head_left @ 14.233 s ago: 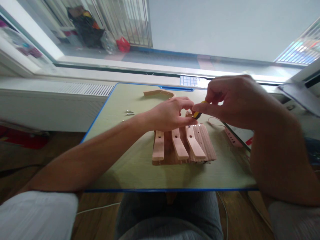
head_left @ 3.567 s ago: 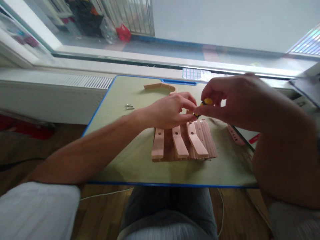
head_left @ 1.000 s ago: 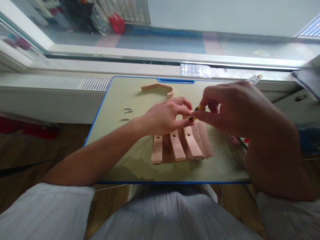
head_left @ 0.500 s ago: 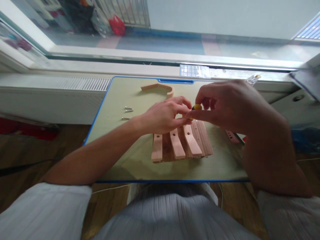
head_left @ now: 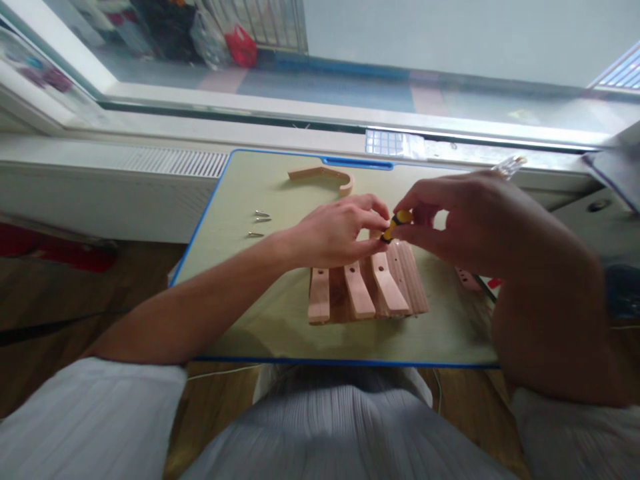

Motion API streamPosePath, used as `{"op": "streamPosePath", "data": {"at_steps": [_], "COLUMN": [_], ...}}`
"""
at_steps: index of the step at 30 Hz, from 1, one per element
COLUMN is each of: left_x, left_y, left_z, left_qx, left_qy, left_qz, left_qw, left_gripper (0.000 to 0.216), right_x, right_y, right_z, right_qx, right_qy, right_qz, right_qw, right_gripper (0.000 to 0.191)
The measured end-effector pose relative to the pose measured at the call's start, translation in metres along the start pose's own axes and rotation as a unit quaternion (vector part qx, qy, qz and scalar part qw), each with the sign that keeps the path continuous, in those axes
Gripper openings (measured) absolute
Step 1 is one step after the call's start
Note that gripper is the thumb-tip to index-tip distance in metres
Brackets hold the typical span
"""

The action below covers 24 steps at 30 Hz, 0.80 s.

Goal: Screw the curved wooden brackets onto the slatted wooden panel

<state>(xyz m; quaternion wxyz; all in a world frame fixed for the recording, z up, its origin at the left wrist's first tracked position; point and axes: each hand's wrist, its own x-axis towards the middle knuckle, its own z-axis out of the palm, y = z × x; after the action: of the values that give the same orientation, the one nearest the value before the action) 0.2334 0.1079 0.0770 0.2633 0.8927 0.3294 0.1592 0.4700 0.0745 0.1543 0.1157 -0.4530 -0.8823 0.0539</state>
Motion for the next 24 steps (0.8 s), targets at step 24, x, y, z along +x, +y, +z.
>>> {"op": "streamPosePath", "data": {"at_steps": [24], "left_x": [-0.024], "left_y": [-0.005], "left_z": [-0.050], "left_qx": [0.030], "left_qy": [0.103], "left_qz": [0.022], "left_qw": [0.994], "left_gripper": [0.023], "right_x": [0.001], "right_y": [0.010], "right_z": [0.011], "right_qx": [0.071], "right_qy": [-0.047], "right_qz": [-0.021], "right_qw": [0.996], "right_gripper": [0.026]}}
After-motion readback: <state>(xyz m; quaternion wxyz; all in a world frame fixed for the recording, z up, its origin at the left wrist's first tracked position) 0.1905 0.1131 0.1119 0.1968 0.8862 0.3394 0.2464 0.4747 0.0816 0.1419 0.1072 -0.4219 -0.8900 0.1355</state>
